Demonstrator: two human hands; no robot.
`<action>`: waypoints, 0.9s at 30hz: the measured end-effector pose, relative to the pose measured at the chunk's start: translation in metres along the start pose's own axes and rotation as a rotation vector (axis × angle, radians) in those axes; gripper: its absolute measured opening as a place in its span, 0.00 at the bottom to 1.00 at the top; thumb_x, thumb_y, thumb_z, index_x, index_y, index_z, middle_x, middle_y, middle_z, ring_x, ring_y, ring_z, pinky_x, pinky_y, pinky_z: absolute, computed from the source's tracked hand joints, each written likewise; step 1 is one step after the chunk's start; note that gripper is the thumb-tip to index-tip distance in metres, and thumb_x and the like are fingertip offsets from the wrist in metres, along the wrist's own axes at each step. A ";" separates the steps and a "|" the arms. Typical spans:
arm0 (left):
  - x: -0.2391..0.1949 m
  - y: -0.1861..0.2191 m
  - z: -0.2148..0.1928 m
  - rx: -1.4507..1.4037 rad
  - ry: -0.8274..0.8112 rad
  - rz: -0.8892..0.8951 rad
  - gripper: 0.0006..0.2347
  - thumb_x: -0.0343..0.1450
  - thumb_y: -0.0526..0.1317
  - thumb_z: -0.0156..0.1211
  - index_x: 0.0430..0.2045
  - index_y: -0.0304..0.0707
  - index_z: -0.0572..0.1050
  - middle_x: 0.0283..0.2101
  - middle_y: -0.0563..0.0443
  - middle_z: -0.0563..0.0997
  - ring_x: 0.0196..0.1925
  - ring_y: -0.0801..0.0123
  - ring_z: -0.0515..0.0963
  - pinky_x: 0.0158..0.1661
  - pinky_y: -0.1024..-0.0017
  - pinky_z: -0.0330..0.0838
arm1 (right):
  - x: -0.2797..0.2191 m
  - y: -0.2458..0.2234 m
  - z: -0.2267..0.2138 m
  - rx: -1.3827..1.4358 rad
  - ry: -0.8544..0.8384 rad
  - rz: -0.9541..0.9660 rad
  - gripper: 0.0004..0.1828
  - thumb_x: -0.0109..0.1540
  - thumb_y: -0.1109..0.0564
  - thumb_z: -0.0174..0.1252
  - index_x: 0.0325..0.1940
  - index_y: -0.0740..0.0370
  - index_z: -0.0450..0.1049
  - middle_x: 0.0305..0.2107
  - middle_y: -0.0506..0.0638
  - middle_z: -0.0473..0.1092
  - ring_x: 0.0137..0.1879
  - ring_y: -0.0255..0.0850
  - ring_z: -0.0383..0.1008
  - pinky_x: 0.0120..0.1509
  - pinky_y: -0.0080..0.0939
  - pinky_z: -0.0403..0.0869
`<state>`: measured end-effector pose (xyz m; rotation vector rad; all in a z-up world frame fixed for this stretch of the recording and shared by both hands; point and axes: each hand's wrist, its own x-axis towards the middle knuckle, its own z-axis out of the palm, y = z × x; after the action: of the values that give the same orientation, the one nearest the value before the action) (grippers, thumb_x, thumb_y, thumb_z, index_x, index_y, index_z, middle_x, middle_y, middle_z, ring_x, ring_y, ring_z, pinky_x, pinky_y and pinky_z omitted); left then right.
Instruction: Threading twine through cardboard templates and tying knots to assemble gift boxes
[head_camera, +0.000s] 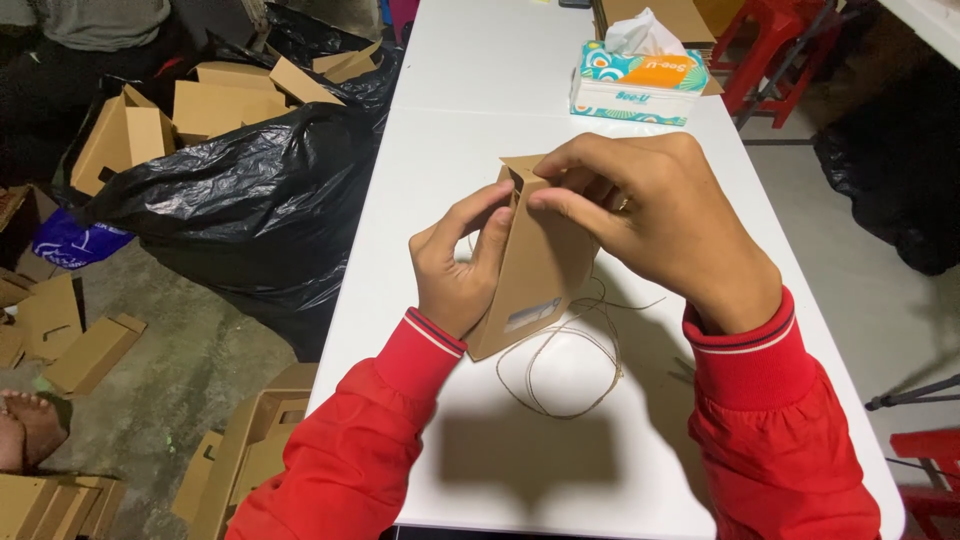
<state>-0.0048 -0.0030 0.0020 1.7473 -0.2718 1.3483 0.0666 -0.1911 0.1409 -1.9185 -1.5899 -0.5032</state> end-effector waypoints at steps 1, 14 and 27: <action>0.001 0.001 -0.001 0.019 -0.014 0.039 0.08 0.85 0.33 0.62 0.58 0.33 0.82 0.57 0.41 0.90 0.57 0.56 0.93 0.60 0.66 0.91 | 0.000 -0.001 0.000 0.009 -0.003 0.014 0.11 0.74 0.54 0.74 0.49 0.64 0.82 0.34 0.50 0.83 0.36 0.40 0.81 0.39 0.40 0.76; 0.004 -0.006 -0.008 0.196 -0.056 0.202 0.04 0.86 0.33 0.56 0.48 0.31 0.77 0.43 0.44 0.86 0.35 0.56 0.86 0.39 0.64 0.80 | 0.003 -0.013 -0.002 0.042 -0.079 0.044 0.13 0.72 0.50 0.74 0.52 0.60 0.82 0.27 0.48 0.78 0.31 0.39 0.75 0.40 0.40 0.75; 0.010 0.019 -0.004 -0.267 0.000 -0.079 0.11 0.89 0.46 0.37 0.48 0.37 0.59 0.60 0.25 0.78 0.54 0.42 0.88 0.55 0.60 0.82 | 0.001 -0.009 -0.010 -0.074 0.018 -0.047 0.08 0.76 0.56 0.73 0.47 0.62 0.84 0.37 0.53 0.72 0.45 0.47 0.73 0.52 0.47 0.71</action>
<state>-0.0159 -0.0083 0.0203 1.5195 -0.3616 1.1968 0.0590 -0.1962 0.1511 -1.9289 -1.6294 -0.6049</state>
